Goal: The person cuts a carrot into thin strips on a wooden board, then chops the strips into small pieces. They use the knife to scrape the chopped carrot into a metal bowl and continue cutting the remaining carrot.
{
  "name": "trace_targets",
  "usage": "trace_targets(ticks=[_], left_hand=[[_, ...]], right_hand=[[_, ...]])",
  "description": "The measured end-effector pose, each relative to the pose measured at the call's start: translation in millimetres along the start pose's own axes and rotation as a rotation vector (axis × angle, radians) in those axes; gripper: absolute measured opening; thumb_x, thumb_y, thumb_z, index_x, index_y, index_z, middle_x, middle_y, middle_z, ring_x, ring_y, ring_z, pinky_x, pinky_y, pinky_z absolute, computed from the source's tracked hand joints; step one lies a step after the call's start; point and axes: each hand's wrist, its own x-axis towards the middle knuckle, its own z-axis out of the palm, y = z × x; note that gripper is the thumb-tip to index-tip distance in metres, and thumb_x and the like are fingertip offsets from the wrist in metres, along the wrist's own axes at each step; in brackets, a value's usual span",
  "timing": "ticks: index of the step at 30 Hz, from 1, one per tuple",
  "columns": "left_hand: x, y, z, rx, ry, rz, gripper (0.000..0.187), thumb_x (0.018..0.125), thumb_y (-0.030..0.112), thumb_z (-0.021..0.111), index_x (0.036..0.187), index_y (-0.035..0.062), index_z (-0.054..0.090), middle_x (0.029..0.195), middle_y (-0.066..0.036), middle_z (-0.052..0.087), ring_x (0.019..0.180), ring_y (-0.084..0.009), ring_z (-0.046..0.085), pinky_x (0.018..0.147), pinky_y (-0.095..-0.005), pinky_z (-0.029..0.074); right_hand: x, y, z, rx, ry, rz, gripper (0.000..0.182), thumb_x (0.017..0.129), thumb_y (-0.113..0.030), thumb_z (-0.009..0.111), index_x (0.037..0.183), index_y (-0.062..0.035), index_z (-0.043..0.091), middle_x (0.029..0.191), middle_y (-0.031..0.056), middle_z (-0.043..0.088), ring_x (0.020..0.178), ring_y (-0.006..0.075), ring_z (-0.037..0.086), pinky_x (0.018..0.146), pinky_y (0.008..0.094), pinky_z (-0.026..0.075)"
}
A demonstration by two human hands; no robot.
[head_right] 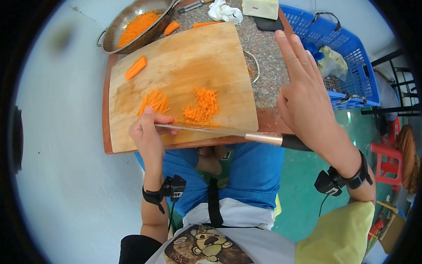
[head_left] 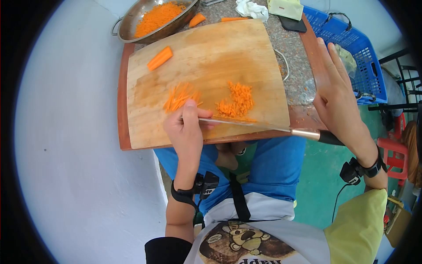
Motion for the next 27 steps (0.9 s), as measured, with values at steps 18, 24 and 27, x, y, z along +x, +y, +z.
trace_targets(ticks=[18, 24, 27], left_hand=[[-9.3, 1.5, -3.5, 0.094, 0.036, 0.209, 0.039, 0.091, 0.014, 0.041, 0.065, -0.0075, 0.060, 0.068, -0.014, 0.063, 0.062, -0.0174, 0.059, 0.063, -0.0260, 0.047], [0.6, -4.7, 1.3, 0.066, 0.046, 0.192, 0.038, 0.091, 0.016, 0.043, 0.068, -0.0085, 0.061, 0.067, -0.015, 0.063, 0.062, -0.0181, 0.060, 0.061, -0.0261, 0.048], [1.6, -0.8, 3.2, 0.064, 0.013, 0.130, 0.040, 0.092, 0.018, 0.044, 0.069, -0.0092, 0.061, 0.067, -0.016, 0.063, 0.056, -0.0184, 0.060, 0.055, -0.0254, 0.048]], right_hand=[[-20.3, -31.3, -16.6, 0.242, -0.649, -0.088, 0.028, 0.075, -0.019, 0.066, 0.096, -0.0046, 0.054, 0.064, 0.0061, 0.052, 0.060, 0.0253, 0.056, 0.054, 0.0363, 0.044], [-3.9, -23.5, -14.3, 0.290, -0.476, -0.101, 0.018, 0.075, -0.017, 0.064, 0.078, -0.0074, 0.049, 0.060, 0.0075, 0.050, 0.055, 0.0266, 0.055, 0.050, 0.0379, 0.044], [-1.6, -15.9, -7.0, 0.280, -0.615, -0.073, 0.023, 0.072, -0.010, 0.066, 0.091, -0.0039, 0.054, 0.069, 0.0104, 0.056, 0.064, 0.0303, 0.057, 0.053, 0.0395, 0.044]])
